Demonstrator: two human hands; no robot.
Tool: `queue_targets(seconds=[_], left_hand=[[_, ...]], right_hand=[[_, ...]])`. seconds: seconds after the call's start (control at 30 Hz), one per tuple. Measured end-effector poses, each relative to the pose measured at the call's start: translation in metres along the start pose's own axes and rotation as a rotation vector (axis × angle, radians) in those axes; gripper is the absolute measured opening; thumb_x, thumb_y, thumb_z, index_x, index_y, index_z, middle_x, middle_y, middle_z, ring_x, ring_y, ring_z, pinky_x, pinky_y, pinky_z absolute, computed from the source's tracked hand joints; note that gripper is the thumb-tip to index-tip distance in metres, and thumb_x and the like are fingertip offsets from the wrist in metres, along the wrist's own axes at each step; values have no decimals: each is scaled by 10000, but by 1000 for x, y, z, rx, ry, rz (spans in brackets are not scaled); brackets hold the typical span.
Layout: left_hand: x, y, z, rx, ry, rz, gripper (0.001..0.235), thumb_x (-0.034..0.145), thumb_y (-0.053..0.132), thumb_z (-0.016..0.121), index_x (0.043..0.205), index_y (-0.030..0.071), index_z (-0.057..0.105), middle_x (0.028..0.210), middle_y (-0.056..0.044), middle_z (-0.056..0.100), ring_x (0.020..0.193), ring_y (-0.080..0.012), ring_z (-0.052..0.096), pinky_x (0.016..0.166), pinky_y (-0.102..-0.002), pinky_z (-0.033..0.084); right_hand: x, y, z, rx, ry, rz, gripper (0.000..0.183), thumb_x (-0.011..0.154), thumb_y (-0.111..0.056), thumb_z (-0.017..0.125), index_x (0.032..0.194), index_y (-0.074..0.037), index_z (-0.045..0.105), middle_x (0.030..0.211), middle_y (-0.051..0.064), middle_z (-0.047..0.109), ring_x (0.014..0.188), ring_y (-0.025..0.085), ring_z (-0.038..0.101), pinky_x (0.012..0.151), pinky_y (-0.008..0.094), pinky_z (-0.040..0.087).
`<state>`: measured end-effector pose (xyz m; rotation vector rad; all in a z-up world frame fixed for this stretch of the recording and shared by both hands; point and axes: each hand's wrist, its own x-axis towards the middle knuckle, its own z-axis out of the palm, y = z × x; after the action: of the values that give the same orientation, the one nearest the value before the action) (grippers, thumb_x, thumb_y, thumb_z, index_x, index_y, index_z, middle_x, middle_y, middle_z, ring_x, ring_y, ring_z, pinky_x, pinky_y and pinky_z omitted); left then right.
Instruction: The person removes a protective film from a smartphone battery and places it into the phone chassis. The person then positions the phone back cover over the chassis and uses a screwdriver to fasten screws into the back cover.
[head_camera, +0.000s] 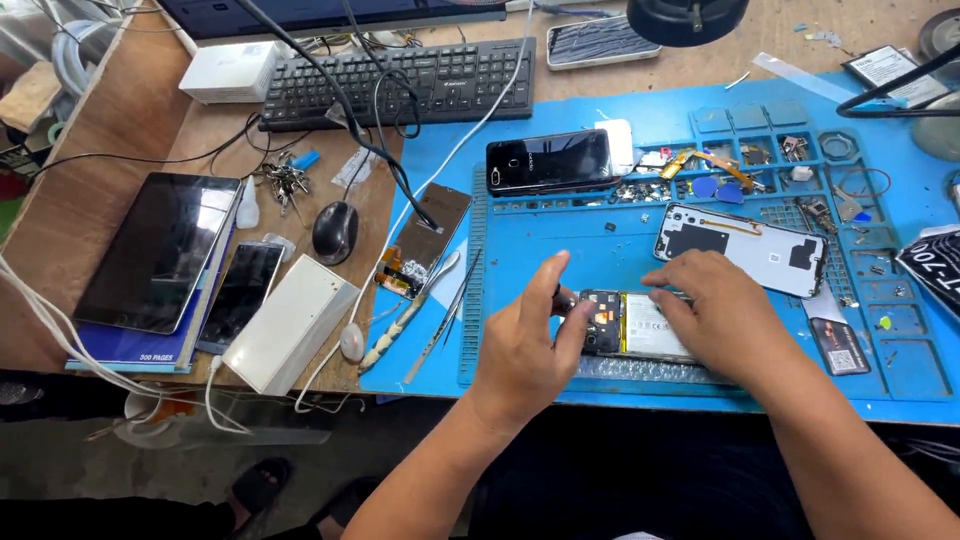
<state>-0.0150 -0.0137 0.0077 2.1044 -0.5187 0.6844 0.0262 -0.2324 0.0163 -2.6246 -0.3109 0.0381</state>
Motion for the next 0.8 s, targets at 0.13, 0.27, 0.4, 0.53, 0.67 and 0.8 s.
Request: queue_targets(seconds=[0.13, 0.27, 0.4, 0.53, 0.67, 0.8], left_hand=[[3, 2, 0, -58, 27, 10, 497, 956, 61, 691, 1396, -58, 494, 852, -167, 742, 754, -289, 772, 640, -362, 662], [4, 8, 3, -128, 49, 2, 495, 958, 74, 694, 1388, -60, 489, 862, -163, 743, 760, -290, 771, 647, -360, 665], [2, 2, 4, -122, 117, 18, 508, 955, 77, 703, 1393, -63, 484, 866, -151, 745, 763, -273, 771, 655, -342, 669], [-1, -2, 0, -64, 32, -11, 485, 976, 89, 677, 1398, -55, 484, 862, -156, 739, 753, -278, 766, 650, -356, 662], [-4, -2, 3, -11, -21, -10, 478, 970, 75, 672, 1395, -48, 492, 851, -148, 741, 747, -257, 769, 636, -345, 660], [-5, -1, 2, 37, -37, 5, 488, 974, 82, 668, 1409, -38, 485, 853, -130, 742, 748, -237, 767, 626, -334, 659]], right_hand=[[-10, 5, 13, 45, -22, -126, 225, 881, -207, 710, 1057, -108, 809, 985, 100, 789, 1074, 308, 700, 1022, 451, 511], [-19, 5, 32, 40, 16, -258, 193, 815, -270, 789, 985, -182, 819, 956, 23, 783, 1082, 261, 666, 1113, 492, 408], [-17, 16, 45, -38, 25, -272, 109, 875, -299, 733, 892, -227, 813, 899, -45, 776, 1080, 195, 655, 1174, 495, 356], [8, 15, 27, -182, -21, -206, 169, 905, -304, 681, 945, -200, 808, 918, 29, 781, 1069, 258, 680, 1155, 500, 402], [41, 15, 16, -396, -3, -105, 207, 946, -297, 646, 1060, -213, 797, 955, 20, 758, 1076, 231, 680, 1134, 506, 392], [64, 20, 19, -549, 50, -146, 229, 978, -293, 606, 1083, -225, 798, 945, 12, 745, 1014, 205, 677, 1111, 488, 406]])
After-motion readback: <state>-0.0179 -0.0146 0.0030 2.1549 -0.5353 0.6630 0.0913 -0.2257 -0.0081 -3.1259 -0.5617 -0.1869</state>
